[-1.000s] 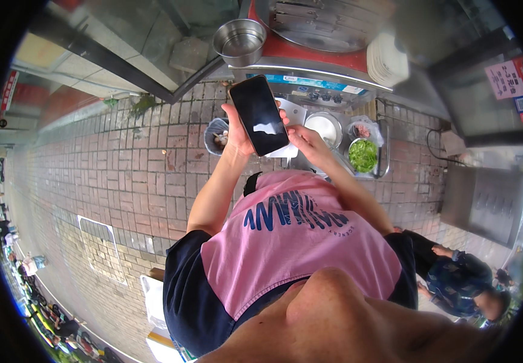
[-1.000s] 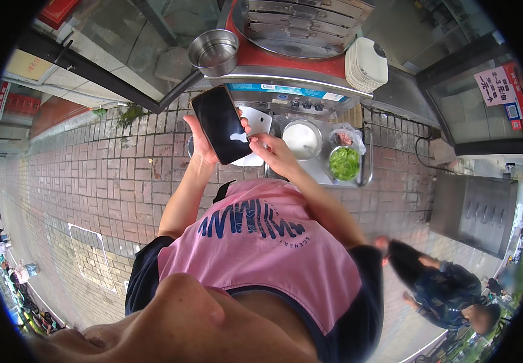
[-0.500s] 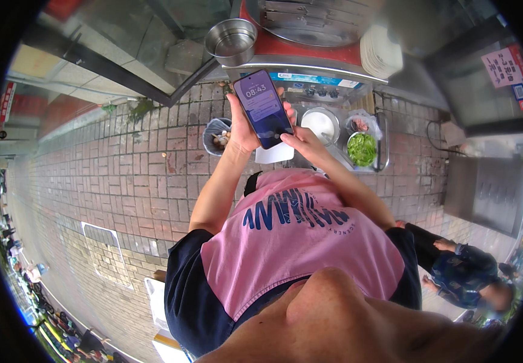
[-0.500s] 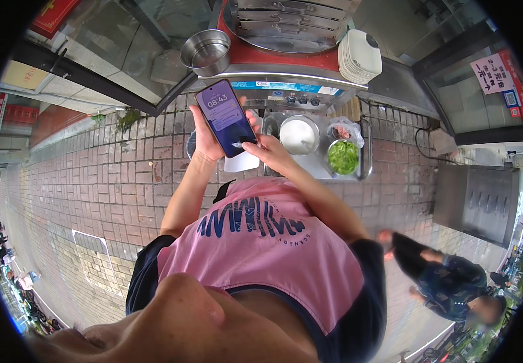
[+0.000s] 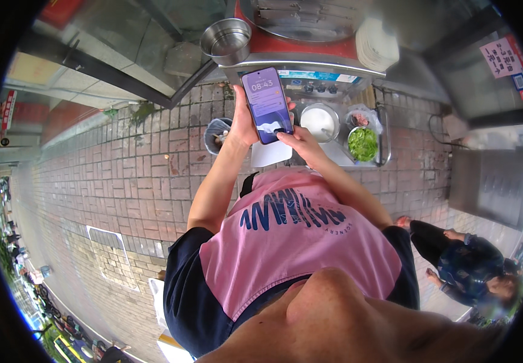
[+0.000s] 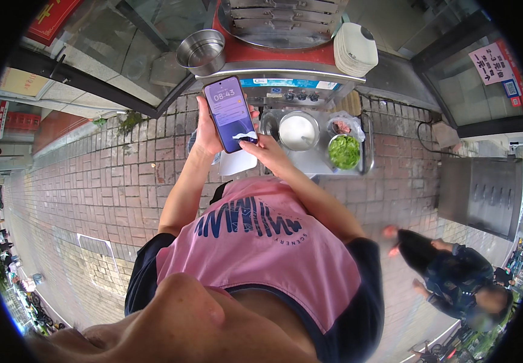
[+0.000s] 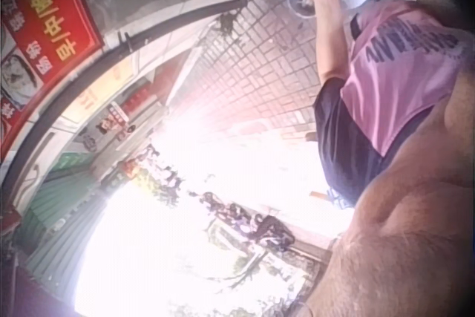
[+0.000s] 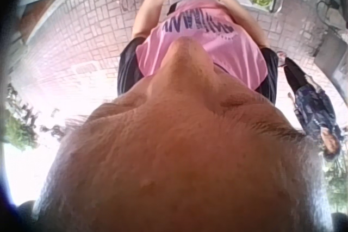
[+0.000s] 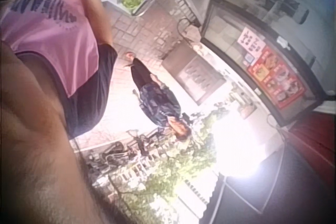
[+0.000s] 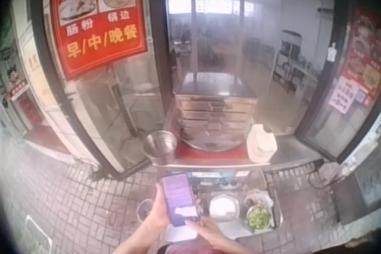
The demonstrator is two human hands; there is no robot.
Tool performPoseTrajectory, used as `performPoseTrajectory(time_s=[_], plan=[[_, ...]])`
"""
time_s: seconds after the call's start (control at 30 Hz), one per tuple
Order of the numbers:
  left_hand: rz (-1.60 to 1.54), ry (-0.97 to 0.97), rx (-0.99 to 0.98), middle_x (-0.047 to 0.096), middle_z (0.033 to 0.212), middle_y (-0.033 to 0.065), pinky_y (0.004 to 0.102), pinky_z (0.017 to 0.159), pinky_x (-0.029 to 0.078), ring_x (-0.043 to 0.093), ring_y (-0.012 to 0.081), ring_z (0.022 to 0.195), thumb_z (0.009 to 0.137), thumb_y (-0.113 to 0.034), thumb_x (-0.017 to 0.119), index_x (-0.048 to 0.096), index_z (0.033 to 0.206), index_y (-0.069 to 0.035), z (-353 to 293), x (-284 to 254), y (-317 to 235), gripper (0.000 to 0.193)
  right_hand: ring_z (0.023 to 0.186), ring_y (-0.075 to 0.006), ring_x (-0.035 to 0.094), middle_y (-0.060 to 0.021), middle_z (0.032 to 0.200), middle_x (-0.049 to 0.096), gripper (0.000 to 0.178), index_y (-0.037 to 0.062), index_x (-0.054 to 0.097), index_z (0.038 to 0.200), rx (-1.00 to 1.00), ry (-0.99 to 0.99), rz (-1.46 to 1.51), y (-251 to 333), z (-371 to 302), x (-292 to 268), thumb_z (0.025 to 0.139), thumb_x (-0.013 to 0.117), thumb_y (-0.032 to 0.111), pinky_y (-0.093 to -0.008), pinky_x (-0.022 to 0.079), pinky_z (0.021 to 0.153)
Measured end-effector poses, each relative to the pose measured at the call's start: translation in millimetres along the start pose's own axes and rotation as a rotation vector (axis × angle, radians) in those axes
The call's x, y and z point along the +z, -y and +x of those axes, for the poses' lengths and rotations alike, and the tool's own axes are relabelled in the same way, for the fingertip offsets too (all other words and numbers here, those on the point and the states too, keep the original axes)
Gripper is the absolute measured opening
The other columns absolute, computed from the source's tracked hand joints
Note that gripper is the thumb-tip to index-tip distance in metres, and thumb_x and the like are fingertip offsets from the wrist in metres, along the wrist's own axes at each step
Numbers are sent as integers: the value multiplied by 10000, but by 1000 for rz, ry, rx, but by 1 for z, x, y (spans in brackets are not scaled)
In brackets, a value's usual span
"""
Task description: The person prepares a street food dish by spreading batter on a griddle, cracking an egg, adding chopped green vegetables, and folding the cooked item into a container. They then add sauce and serve the dish to a customer.
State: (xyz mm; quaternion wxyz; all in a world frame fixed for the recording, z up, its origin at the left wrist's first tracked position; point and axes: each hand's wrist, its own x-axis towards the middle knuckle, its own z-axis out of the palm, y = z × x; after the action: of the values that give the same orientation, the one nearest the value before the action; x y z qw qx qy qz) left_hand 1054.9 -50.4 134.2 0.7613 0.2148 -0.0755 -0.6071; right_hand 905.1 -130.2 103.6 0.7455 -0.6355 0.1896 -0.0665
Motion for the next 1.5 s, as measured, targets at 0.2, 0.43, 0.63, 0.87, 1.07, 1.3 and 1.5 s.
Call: performPoseTrajectory(time_s=[0.2, 0.43, 0.63, 0.87, 1.07, 1.3, 1.5], plan=[[40, 2, 2, 540, 1129, 215, 463, 865, 458, 531, 369, 1041, 745, -781, 187, 421, 1251, -33, 3, -7, 0, 933, 682, -42, 417, 51, 748, 507, 303, 31, 596, 908, 81, 1, 44, -9, 2, 1, 822, 618, 320, -215, 323, 589], [63, -32, -3, 541, 1130, 218, 458, 876, 450, 533, 365, 1043, 766, -763, 182, 418, 1257, -26, 4, -6, -1, 917, 700, -45, 435, 46, 777, 530, 327, 21, 591, 969, 126, -6, 45, -2, 1, 4, 814, 629, 307, -207, 340, 604], [93, -27, -8, 546, 1126, 217, 457, 883, 447, 544, 368, 1028, 778, -751, 180, 423, 1255, -25, 9, -6, -1, 902, 717, -44, 444, 41, 786, 534, 317, 12, 594, 945, 99, -19, 82, -7, 4, 1, 816, 630, 299, -206, 352, 623], [86, -30, -42, 547, 1127, 212, 458, 877, 452, 549, 360, 1023, 780, -749, 188, 424, 1256, -29, 14, -5, 0, 895, 717, -45, 437, 39, 785, 531, 309, 9, 594, 935, 136, -35, 22, -9, 6, -4, 823, 625, 296, -208, 348, 624], [106, -75, -48, 549, 1112, 223, 469, 834, 467, 555, 367, 996, 772, -761, 173, 425, 1251, -36, 17, 4, 3, 905, 700, -43, 425, 49, 764, 518, 306, 10, 601, 912, 135, -72, -1, -14, 7, -7, 825, 624, 303, -209, 339, 607], [105, -78, -56, 548, 1109, 223, 480, 815, 476, 560, 369, 985, 772, -763, 189, 430, 1245, -41, 18, 4, 1, 896, 740, -45, 461, 27, 797, 566, 358, -4, 608, 923, 91, -77, 58, -17, 4, -18, 871, 553, 346, -206, 360, 661], [125, -92, -103, 543, 1132, 211, 495, 850, 456, 558, 362, 999, 762, -777, 177, 417, 1267, -41, 14, 7, -1, 925, 572, -52, 291, 52, 573, 328, 476, 65, 436, 577, -93, -247, -19, -24, 16, -30, 869, 531, 430, -258, 229, 482]])
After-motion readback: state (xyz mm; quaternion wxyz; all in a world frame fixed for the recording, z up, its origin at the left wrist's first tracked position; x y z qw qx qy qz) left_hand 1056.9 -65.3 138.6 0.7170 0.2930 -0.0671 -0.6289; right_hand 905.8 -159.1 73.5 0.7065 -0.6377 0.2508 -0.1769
